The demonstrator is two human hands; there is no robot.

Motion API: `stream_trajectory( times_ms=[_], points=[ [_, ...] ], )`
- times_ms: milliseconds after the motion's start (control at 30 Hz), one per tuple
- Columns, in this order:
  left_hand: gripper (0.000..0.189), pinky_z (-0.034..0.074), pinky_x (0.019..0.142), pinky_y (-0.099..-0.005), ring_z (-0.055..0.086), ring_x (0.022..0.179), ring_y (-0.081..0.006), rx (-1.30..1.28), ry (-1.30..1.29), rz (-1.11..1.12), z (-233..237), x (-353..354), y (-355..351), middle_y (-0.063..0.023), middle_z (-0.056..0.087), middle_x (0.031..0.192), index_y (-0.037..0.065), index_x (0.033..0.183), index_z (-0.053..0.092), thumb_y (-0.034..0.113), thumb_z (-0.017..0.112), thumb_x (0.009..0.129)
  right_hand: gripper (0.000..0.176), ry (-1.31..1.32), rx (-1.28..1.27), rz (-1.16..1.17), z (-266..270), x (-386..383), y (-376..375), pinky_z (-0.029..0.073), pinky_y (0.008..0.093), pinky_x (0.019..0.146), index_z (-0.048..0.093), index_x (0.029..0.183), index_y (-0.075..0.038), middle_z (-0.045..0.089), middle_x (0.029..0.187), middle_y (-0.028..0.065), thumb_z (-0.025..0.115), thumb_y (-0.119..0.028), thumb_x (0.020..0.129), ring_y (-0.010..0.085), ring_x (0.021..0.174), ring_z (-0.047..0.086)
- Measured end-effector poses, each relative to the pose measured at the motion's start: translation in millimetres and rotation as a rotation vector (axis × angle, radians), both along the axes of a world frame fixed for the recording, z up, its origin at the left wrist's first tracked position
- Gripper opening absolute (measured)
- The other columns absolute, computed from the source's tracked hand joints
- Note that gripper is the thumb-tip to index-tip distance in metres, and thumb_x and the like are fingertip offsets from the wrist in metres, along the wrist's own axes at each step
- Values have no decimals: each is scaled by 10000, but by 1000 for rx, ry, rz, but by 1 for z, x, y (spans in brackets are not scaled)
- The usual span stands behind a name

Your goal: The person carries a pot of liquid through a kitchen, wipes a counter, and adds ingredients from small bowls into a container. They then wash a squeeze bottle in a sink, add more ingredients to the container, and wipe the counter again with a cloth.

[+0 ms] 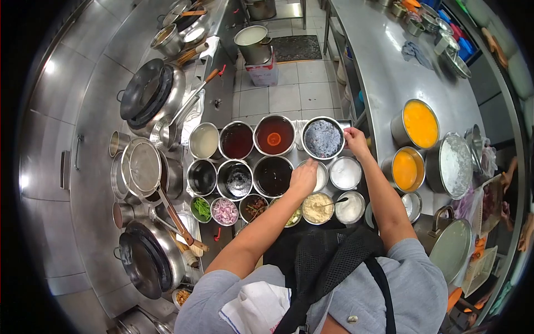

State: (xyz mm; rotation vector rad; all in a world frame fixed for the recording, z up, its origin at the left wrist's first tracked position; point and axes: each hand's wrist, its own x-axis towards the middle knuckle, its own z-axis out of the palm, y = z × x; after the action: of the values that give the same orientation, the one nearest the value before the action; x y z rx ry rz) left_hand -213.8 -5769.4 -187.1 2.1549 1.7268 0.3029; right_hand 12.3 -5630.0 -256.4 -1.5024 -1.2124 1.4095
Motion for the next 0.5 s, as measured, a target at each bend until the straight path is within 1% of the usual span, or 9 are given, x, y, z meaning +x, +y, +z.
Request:
stream_trajectory(
  times_ms=[67, 100, 133, 200, 233, 267, 367, 433, 500],
  points=[
    [362, 562, 852, -471, 691, 978, -385, -61, -30, -7, 8, -2, -5, -224, 628, 1287, 15, 1201, 648, 42, 496, 874, 188, 0, 1, 14, 2, -8, -2, 592, 293, 611, 639, 1098, 17, 684, 874, 62, 556, -128, 1012, 128, 684, 668],
    [285, 557, 848, -468, 693, 963, -377, -8, -102, 24, 15, -6, -5, -221, 668, 1201, 27, 1129, 686, 90, 559, 882, 185, -2, 2, 20, 0, -10, -1, 611, 313, 616, 632, 1104, 31, 686, 874, 82, 551, -103, 1006, 148, 686, 684],
    [285, 557, 848, -468, 693, 963, -377, -2, -103, 33, 22, -11, -2, -221, 668, 1201, 27, 1129, 686, 90, 559, 882, 185, -3, 8, 29, -3, -13, 1, 611, 313, 616, 632, 1104, 31, 686, 874, 82, 551, -103, 1006, 148, 686, 684],
    [218, 556, 818, -480, 695, 940, -376, -88, -238, 206, 40, -26, 5, -208, 702, 1102, 39, 1027, 720, 114, 574, 885, 187, 41, 4, 21, -10, -15, 1, 610, 311, 615, 628, 1110, 30, 684, 879, 84, 548, -105, 1007, 150, 680, 681],
    [184, 543, 814, -482, 691, 922, -380, -30, -313, 323, 36, -32, 12, -192, 722, 986, 40, 960, 732, 161, 615, 885, 189, 47, -5, 20, -9, -16, 2, 602, 301, 621, 628, 1115, 22, 679, 873, 77, 550, -111, 1008, 143, 668, 669],
    [219, 541, 814, -470, 690, 913, -380, -69, -426, 381, 32, -41, 20, -211, 719, 977, -4, 956, 716, 185, 634, 881, 189, 44, -5, 26, -8, -16, 1, 602, 301, 621, 628, 1115, 22, 679, 873, 77, 550, -111, 1008, 143, 668, 669],
    [256, 550, 766, -396, 712, 795, -319, -55, -471, 363, -1, -55, 40, -189, 726, 903, -38, 1035, 695, 157, 671, 870, 187, -3, 7, 39, 2, -17, -2, 597, 294, 632, 629, 1116, 15, 674, 866, 66, 550, -118, 1010, 136, 669, 661],
    [285, 545, 739, -358, 691, 748, -238, -514, -774, 567, -11, -50, 50, -150, 719, 857, -61, 1050, 670, 131, 715, 845, 185, 55, -32, 24, 4, -17, -3, 596, 294, 645, 629, 1115, 8, 673, 879, 59, 549, -122, 1012, 133, 696, 664],
    [289, 542, 731, -349, 681, 741, -216, -367, -718, 556, -21, -45, 56, -137, 714, 848, -50, 1041, 664, 130, 741, 829, 182, 75, -21, 19, 6, -18, -5, 596, 295, 648, 630, 1113, 5, 673, 886, 57, 548, -122, 1012, 133, 707, 665]
  ],
)
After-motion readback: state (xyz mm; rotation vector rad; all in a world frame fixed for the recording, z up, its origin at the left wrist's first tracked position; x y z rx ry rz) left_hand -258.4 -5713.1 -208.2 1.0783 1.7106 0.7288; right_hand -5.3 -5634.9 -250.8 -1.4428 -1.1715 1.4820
